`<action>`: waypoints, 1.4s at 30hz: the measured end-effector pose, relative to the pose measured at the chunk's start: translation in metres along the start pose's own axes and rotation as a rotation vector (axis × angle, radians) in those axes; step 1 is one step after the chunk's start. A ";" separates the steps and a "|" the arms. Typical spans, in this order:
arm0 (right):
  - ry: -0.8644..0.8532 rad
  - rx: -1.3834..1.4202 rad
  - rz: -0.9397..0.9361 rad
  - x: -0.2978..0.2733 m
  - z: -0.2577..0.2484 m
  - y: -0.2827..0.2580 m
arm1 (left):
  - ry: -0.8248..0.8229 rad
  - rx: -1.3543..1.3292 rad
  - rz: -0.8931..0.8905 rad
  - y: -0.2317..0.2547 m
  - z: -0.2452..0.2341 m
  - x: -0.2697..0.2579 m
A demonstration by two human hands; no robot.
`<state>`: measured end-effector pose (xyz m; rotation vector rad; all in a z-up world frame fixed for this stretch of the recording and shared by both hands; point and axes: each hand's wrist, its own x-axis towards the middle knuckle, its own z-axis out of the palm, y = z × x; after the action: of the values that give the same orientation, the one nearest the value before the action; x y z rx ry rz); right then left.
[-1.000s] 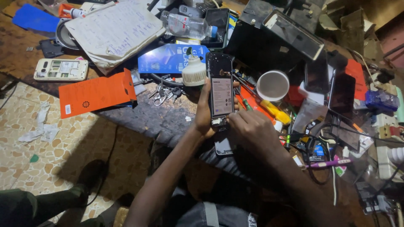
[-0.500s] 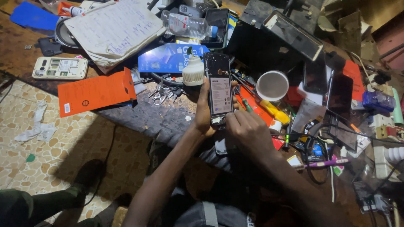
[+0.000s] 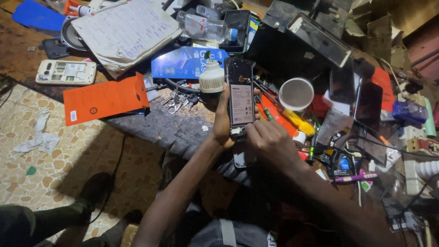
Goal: Repairing a Nokia smartphone by unscrewing internal components and prying the frame on a cluttered desk.
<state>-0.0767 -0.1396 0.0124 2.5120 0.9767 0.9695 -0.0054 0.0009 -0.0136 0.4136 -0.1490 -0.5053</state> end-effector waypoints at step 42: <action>-0.318 1.015 0.429 0.020 -0.038 0.014 | -0.147 0.060 -0.019 0.009 -0.002 -0.004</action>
<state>-0.0850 -0.1357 0.0569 3.6575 0.9892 0.0667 -0.0039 0.0110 -0.0118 0.4365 -0.3032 -0.5509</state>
